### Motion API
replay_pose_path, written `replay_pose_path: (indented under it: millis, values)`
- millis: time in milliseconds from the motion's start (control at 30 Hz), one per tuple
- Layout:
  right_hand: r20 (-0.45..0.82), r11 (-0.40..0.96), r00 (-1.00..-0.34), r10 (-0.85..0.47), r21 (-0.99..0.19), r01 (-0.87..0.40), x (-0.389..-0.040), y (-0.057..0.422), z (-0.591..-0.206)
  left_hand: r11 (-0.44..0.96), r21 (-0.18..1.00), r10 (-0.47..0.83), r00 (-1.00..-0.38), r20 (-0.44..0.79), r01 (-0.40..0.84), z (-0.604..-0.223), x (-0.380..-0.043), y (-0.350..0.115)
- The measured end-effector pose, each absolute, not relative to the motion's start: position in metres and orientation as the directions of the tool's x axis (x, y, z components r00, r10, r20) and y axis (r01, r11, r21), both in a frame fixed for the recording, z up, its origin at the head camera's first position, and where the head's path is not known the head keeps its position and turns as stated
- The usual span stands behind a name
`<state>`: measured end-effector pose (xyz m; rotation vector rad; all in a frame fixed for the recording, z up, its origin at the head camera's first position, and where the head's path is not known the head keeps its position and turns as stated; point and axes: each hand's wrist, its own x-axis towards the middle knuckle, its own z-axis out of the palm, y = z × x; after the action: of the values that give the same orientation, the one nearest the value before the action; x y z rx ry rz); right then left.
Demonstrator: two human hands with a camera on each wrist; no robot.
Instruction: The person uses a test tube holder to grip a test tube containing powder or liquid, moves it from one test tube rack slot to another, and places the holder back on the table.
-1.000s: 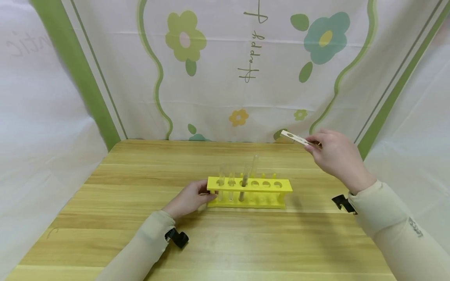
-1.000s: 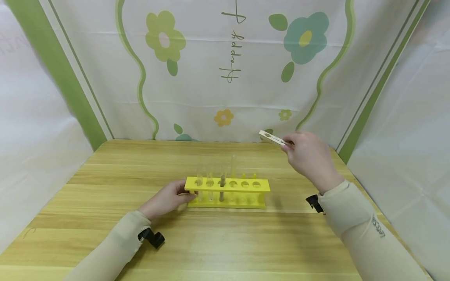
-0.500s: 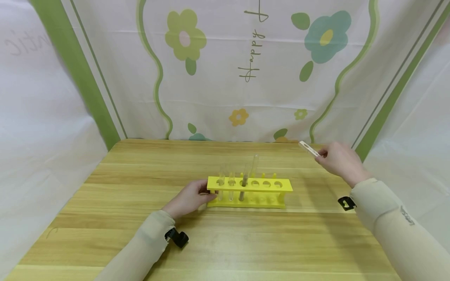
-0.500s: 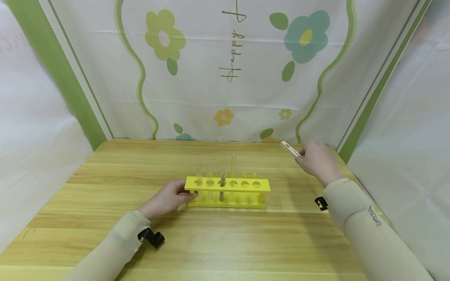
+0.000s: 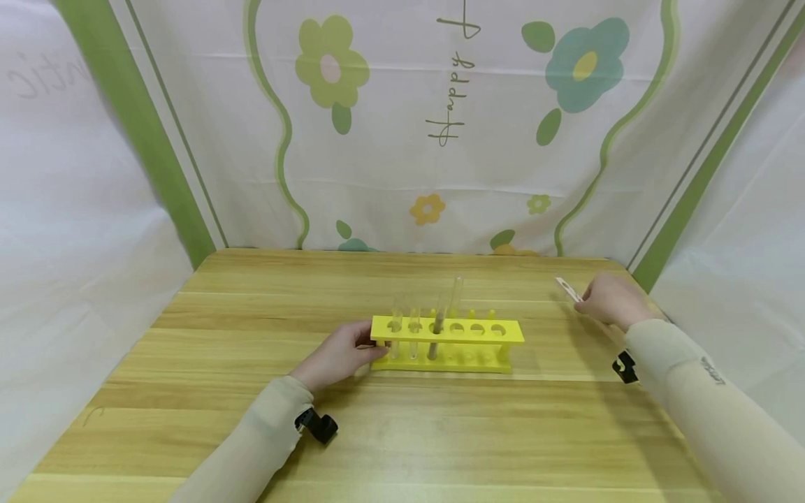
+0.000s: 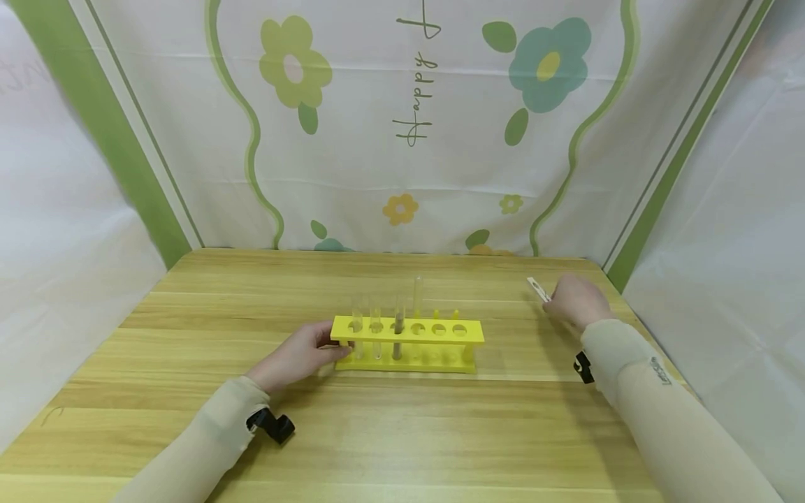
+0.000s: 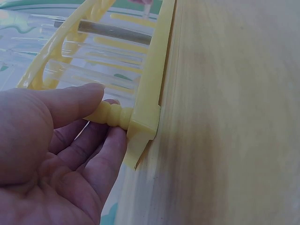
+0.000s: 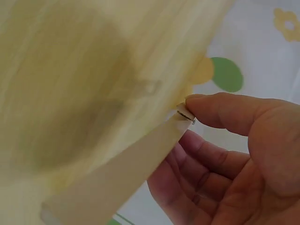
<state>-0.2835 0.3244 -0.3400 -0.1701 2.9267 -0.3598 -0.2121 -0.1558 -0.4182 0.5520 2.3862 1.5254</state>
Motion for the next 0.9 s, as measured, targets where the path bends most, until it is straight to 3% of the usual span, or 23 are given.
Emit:
replay_pose_path:
  millis: [433,900]
  values:
    - [-0.241,0.96,-0.966,-0.091,-0.278,-0.021,-0.302,0.338,-0.372,0.398,0.902,0.414,-0.91,-0.016,0.165,-0.4,-0.199,-0.146]
    - [-0.284,0.967,-0.957,-0.061,-0.256,0.014,-0.31,0.34,-0.375,0.382,0.909,0.435,-0.9,-0.017,0.167,-0.416,-0.211,-0.154]
